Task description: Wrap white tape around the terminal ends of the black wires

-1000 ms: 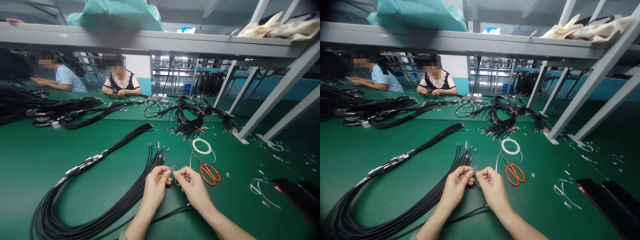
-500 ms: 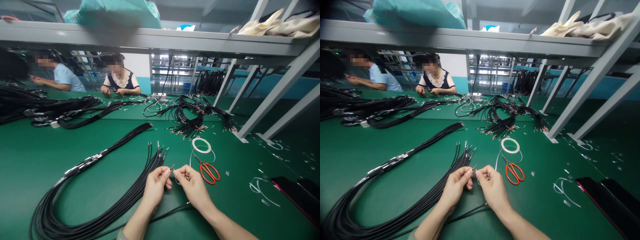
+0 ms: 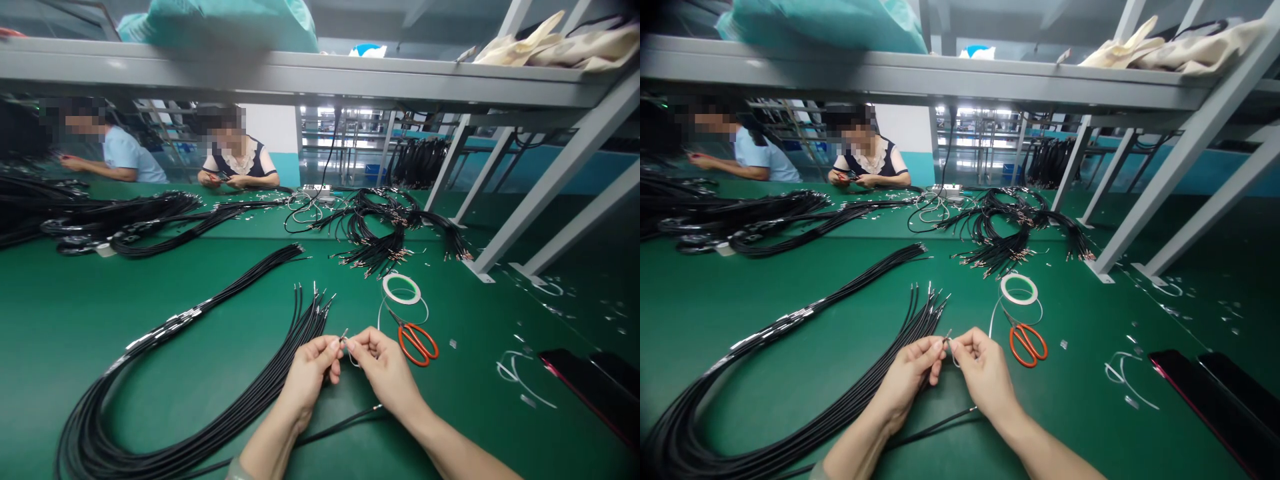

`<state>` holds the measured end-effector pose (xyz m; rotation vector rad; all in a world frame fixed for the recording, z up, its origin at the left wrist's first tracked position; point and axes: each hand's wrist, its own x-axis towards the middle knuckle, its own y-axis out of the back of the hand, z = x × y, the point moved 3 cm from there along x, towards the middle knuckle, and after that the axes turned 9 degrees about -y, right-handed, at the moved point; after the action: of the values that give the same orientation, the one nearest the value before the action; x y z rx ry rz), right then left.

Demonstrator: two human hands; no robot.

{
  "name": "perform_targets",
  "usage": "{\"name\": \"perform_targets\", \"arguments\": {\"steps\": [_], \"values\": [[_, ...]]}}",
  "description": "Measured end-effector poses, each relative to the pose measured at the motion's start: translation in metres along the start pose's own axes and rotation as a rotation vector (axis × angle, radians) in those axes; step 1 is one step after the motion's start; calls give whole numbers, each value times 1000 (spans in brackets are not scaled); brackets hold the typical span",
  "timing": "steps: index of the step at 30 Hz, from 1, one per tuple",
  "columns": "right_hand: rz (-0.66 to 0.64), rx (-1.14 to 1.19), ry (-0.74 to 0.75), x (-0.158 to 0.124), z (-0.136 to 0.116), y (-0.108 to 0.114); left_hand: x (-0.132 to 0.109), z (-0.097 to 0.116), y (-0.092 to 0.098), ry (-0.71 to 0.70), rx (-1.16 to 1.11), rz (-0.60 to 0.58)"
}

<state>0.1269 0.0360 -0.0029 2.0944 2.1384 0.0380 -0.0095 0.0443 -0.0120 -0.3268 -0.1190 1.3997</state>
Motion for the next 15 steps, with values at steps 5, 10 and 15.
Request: {"name": "perform_targets", "arguments": {"steps": [5,10,15], "values": [[-15,19,4,0,0,0,-1,-2,0,48,-27,-14],[-28,47,-7,0,-1,0,-1,-3,1,71,-37,-29],[-48,91,-33,1,0,-1,-1,-5,1,69,-50,-81]]}}
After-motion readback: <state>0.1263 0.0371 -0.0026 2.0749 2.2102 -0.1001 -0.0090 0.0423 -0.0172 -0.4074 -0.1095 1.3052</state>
